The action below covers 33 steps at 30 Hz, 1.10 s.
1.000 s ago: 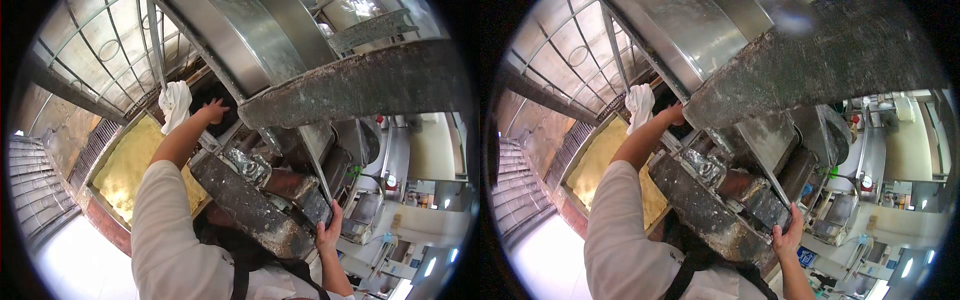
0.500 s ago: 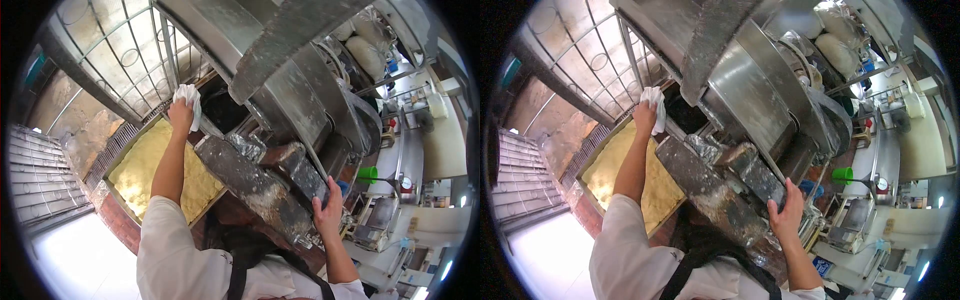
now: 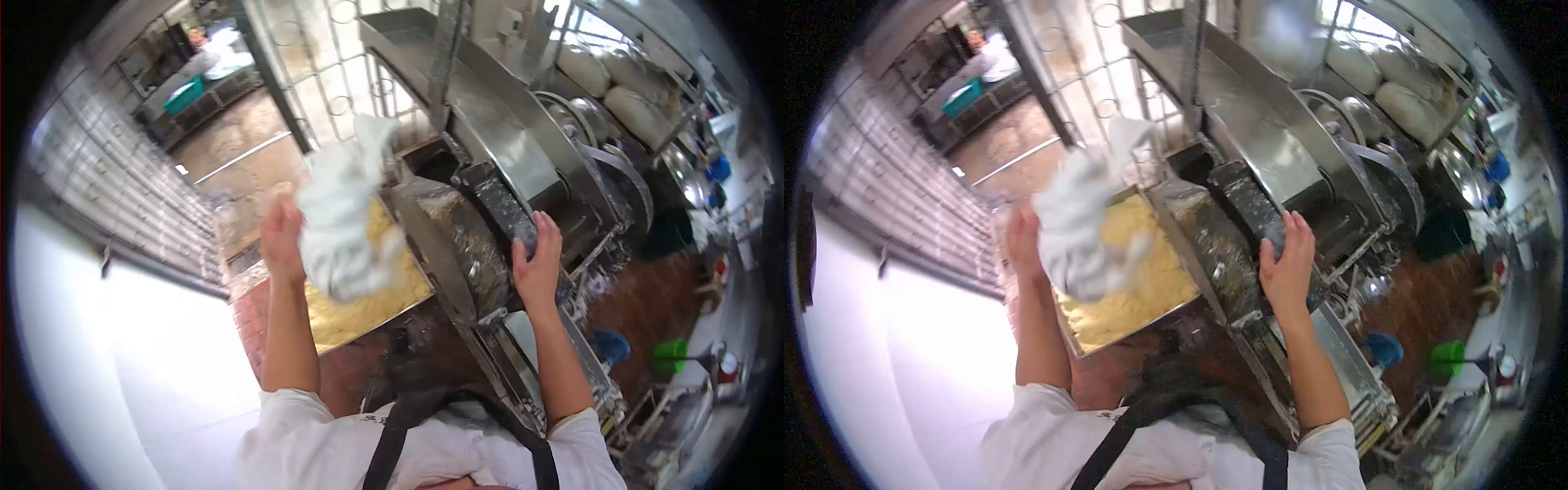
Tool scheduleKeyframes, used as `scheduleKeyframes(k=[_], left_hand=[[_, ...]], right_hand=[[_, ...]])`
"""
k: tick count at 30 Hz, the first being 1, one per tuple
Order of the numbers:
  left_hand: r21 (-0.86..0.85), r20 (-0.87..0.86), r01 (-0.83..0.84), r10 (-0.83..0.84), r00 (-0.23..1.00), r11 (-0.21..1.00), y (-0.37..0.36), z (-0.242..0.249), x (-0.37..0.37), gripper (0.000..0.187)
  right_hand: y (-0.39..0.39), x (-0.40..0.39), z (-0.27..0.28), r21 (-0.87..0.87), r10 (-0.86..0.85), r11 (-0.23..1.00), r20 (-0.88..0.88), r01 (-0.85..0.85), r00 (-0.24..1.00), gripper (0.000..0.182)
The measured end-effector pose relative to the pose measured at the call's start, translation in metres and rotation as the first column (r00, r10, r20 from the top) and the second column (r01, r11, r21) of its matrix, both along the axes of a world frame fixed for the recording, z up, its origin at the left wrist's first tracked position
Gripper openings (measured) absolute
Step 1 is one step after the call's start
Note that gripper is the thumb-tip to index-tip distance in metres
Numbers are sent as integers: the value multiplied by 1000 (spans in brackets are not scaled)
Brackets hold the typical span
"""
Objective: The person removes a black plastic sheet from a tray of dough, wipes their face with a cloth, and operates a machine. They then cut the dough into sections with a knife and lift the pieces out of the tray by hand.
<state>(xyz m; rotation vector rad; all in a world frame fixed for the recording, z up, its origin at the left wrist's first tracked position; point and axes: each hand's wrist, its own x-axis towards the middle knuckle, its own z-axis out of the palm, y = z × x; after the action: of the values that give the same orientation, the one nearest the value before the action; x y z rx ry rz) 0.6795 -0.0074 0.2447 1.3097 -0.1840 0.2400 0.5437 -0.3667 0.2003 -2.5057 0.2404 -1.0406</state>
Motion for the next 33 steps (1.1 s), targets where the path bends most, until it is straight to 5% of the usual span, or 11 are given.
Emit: scheduleKeyframes(k=[4,8,12,15,18,22,25,28,29,31,33], left_hand=[[471,175,210,-324,930,857,-14,29,-126,13],[714,278,214,-550,787,666,-20,69,-180,19],[830,343,-49,-438,831,556,15,100,-220,21],[883,355,-146,-430,830,447,50,83,-221,20],[712,588,-270,-339,735,648,61,94,-229,19],[671,348,-17,-295,890,741,40,105,-262,12],[750,302,78,-445,843,657,21,123,-269,13],[790,333,103,-564,755,604,27,136,-256,8],[800,341,106,-592,730,591,32,139,-252,6],[809,321,69,-537,780,584,40,143,-245,8],[717,358,41,-419,834,696,41,141,-233,12]], right_hand=[[41,-43,19,58,489,853,258,-518,833,43],[116,-94,22,518,953,277,-38,-809,302,33],[119,-129,27,652,798,471,-26,-595,603,19],[102,-149,75,396,663,654,110,-644,741,19],[93,-157,76,424,714,678,-185,-601,675,23],[140,-165,98,-7,446,893,158,-451,881,29],[168,-174,106,450,885,417,-1,-790,466,26],[168,-140,78,855,988,-143,97,-499,-117,27],[158,-136,91,779,953,92,-249,-620,-171,27],[159,-135,97,828,912,-107,-139,-551,-386,41],[180,-133,63,367,912,-395,48,-842,-406,57]])
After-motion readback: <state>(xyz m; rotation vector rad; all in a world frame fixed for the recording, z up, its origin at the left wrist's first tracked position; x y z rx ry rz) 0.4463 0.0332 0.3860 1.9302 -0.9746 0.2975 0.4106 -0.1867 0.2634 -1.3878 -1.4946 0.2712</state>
